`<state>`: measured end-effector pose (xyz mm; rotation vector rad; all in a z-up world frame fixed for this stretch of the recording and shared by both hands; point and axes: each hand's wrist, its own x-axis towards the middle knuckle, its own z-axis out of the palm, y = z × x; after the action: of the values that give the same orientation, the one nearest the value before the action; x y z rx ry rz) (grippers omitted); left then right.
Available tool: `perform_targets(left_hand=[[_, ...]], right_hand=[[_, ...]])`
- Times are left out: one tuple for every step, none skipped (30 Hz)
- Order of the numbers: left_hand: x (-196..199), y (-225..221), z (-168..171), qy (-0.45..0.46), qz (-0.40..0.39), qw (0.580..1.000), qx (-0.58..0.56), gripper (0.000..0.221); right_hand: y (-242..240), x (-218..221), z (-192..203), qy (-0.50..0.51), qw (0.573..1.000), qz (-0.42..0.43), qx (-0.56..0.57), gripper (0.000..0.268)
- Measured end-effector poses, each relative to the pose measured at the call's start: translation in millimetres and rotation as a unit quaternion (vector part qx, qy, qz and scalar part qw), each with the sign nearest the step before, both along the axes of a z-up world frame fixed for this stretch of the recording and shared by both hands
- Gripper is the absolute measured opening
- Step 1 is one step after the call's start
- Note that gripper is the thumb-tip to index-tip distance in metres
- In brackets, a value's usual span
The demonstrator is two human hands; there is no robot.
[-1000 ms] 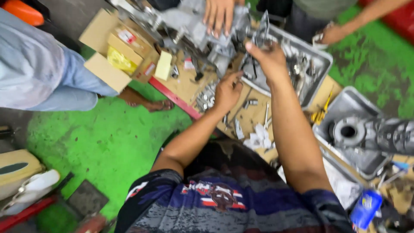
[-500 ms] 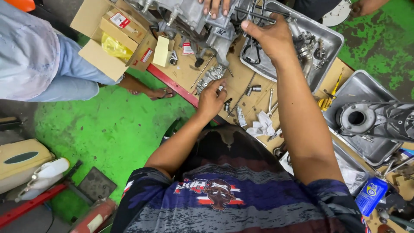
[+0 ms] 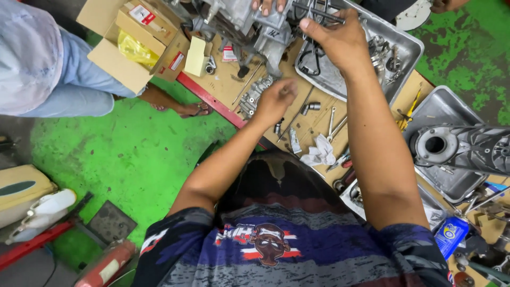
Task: Applying sealant to a cylinder head gasket and installing it onto a motorcycle engine block.
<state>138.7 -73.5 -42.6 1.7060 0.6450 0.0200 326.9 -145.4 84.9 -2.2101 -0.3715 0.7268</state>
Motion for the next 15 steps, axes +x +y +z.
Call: perform_targets(left_hand=[[16, -1, -3, -0.03, 0.031, 0.997, -0.07, 0.046], [37, 1, -4, -0.065, 0.06, 0.987, -0.137, 0.052], [47, 5, 2, -0.071, 0.06, 0.986, -0.137, 0.052], [54, 6, 8, -0.08, 0.069, 0.985, -0.133, 0.055], [62, 7, 13, -0.09, 0.078, 0.985, -0.129, 0.059], [66, 7, 14, -0.092, 0.078, 0.984, -0.131, 0.059], [71, 7, 15, -0.066, 0.078, 0.991, -0.085, 0.057], [75, 7, 15, -0.039, 0.078, 0.995, -0.04, 0.055], [79, 4, 15, -0.04, 0.078, 0.995, -0.042, 0.055], [82, 2, 13, -0.067, 0.097, 0.993, 0.01, 0.043], [85, 0, 12, -0.094, 0.116, 0.987, 0.062, 0.033], [84, -2, 21, -0.093, 0.118, 0.987, 0.061, 0.033], [82, -4, 29, -0.065, 0.132, 0.979, 0.143, 0.03], [81, -7, 38, -0.036, 0.145, 0.963, 0.225, 0.032], [80, -6, 33, -0.035, 0.145, 0.963, 0.224, 0.032]], right_hand=[[-3, 0, -3, -0.005, 1.0, 0.013, 0.012, 0.086], [-3, 3, -4, -0.014, 0.999, 0.025, 0.027, 0.083], [0, 4, 1, -0.02, 0.999, 0.026, 0.027, 0.083], [1, 2, 6, 0.002, 1.0, 0.018, 0.014, 0.084], [2, 1, 9, 0.023, 1.0, 0.01, 0.001, 0.086], [2, 2, 5, 0.021, 1.0, 0.011, -0.001, 0.086], [3, 3, 1, 0.037, 0.999, -0.002, 0.025, 0.083], [3, 4, -4, 0.054, 0.997, -0.014, 0.052, 0.081], [3, 5, -5, 0.053, 0.997, -0.013, 0.049, 0.081], [3, 5, -7, 0.046, 0.997, -0.013, 0.054, 0.078], [3, 6, -9, 0.04, 0.997, -0.013, 0.059, 0.076], [4, 6, -6, 0.041, 0.997, -0.012, 0.057, 0.076], [4, 6, -4, 0.029, 0.999, -0.008, 0.036, 0.075], [4, 6, -2, 0.018, 1.0, -0.005, 0.014, 0.074], [4, 6, -1, 0.019, 1.0, -0.004, 0.013, 0.074]])
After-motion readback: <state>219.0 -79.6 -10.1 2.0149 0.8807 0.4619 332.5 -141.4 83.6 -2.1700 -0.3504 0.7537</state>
